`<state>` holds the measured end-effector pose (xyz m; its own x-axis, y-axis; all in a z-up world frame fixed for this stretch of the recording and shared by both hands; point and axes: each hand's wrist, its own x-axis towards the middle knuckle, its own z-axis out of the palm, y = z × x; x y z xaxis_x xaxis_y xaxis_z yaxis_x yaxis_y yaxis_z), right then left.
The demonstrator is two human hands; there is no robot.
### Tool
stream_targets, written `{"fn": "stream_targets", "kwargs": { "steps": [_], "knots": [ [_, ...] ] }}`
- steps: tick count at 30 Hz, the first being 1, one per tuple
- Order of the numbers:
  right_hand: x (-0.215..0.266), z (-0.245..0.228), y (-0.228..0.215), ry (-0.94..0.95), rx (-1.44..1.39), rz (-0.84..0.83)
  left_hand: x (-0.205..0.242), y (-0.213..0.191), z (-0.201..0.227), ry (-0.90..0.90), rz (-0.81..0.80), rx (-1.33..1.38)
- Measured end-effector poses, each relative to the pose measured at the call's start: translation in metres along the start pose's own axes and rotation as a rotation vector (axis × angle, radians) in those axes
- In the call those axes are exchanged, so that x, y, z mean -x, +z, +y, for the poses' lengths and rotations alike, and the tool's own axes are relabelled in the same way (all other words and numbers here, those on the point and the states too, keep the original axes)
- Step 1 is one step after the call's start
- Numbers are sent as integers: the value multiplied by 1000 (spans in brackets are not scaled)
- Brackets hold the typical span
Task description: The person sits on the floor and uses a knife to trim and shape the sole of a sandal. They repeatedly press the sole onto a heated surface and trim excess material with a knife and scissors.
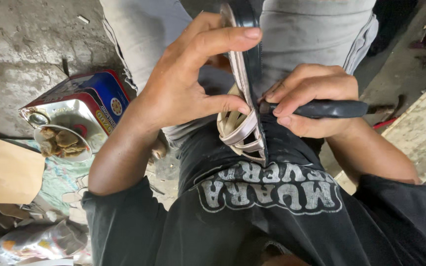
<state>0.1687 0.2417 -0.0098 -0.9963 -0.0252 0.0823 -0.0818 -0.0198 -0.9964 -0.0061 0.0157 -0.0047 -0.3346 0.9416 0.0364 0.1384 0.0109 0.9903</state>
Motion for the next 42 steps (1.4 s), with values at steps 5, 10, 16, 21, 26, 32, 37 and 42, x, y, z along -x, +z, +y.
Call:
{"fn": "stream_targets", "kwargs": {
  "steps": [5,10,16,21,26,32,37,42],
  "knots": [
    [10,7,-1,-46,85,-8,-1,6,-10,43,13,-12],
    [-22,-13,-21,-80,95,-249,-6,14,-19,93,-9,9],
    [-29,-36,-43,145,332,-326,-2,13,-41,1,96,231],
    [18,-41,-14,196,923,-286,10,16,-37,-147,626,987],
    [13,-40,-6,182,834,-61,7,62,-40,-288,654,1276],
    [11,14,35,18,-71,495,12,117,-21,-306,540,1115],
    [-5,43,44,-52,55,509,6,105,-20,22,536,366],
    [-26,53,55,56,84,545,-22,113,-52,85,861,520]
  ]
}}
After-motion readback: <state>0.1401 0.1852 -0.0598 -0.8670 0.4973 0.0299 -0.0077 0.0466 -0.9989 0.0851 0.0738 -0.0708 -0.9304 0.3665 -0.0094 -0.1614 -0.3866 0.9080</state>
